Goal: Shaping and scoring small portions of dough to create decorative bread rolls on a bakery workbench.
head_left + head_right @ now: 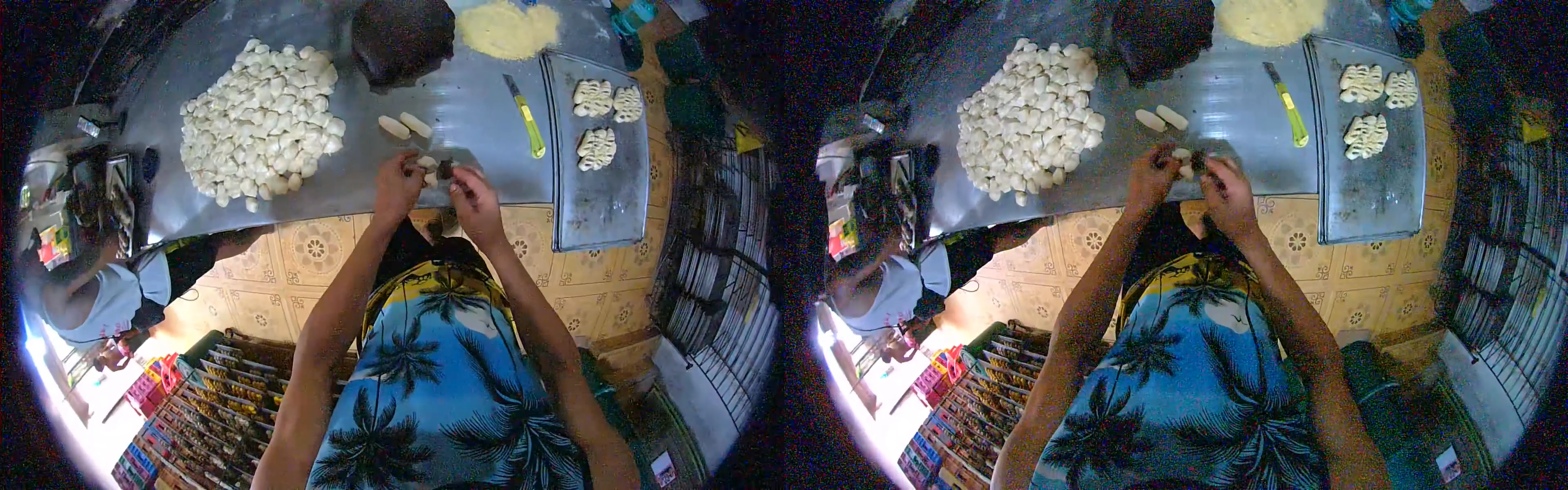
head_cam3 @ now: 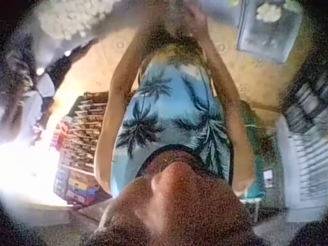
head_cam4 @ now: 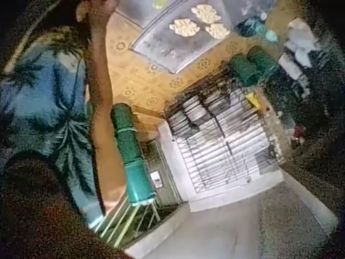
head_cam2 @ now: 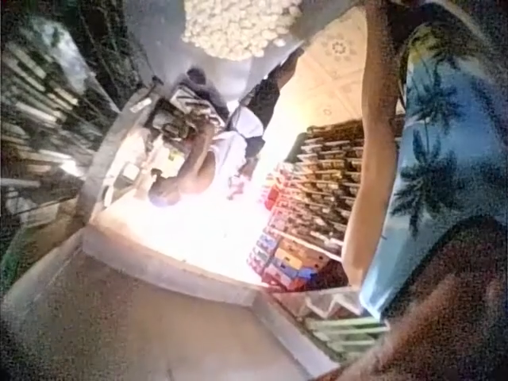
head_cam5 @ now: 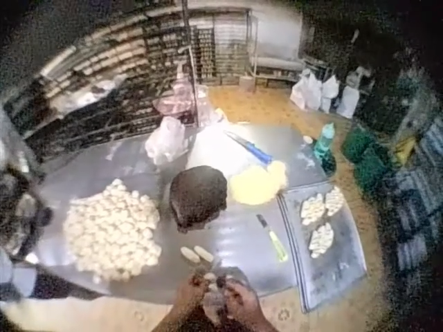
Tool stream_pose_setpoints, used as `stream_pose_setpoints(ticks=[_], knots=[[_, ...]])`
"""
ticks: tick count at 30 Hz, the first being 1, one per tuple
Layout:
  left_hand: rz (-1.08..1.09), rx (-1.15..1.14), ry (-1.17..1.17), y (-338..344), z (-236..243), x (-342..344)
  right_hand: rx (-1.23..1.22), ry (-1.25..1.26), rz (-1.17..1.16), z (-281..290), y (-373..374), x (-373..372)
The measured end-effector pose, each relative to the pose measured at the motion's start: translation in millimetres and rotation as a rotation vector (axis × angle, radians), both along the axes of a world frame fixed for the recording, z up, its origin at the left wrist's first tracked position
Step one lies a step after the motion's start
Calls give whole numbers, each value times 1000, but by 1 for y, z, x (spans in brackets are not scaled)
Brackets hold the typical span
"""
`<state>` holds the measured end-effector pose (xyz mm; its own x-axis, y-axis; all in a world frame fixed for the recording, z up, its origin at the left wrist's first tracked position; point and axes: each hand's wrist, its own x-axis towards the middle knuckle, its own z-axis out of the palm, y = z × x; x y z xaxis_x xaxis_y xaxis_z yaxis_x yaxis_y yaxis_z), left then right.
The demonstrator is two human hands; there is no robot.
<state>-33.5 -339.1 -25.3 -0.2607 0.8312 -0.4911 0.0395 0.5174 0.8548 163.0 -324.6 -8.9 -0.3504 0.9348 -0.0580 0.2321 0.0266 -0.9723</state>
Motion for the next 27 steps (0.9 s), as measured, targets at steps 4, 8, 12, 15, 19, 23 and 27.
stream_pose_setpoints(ticks=[4,8,12,15,19,23,27], knots=[[-184,148,175,-1,-4,-4,-130,58,-10,6,0,6],[-331,-19,198,6,-11,-3,4,-23,-1,-2,1,6],[-292,-51,84,14,-6,-2,490,-317,112,-22,-4,-11],[-340,44,200,13,6,-4,577,-584,115,-26,-14,-21],[-272,83,239,12,9,-3,602,-742,113,-20,-13,-22],[-197,147,307,11,-2,-3,419,-352,53,-18,13,-20],[-306,233,467,5,-10,-2,432,-327,-35,-28,32,-24]])
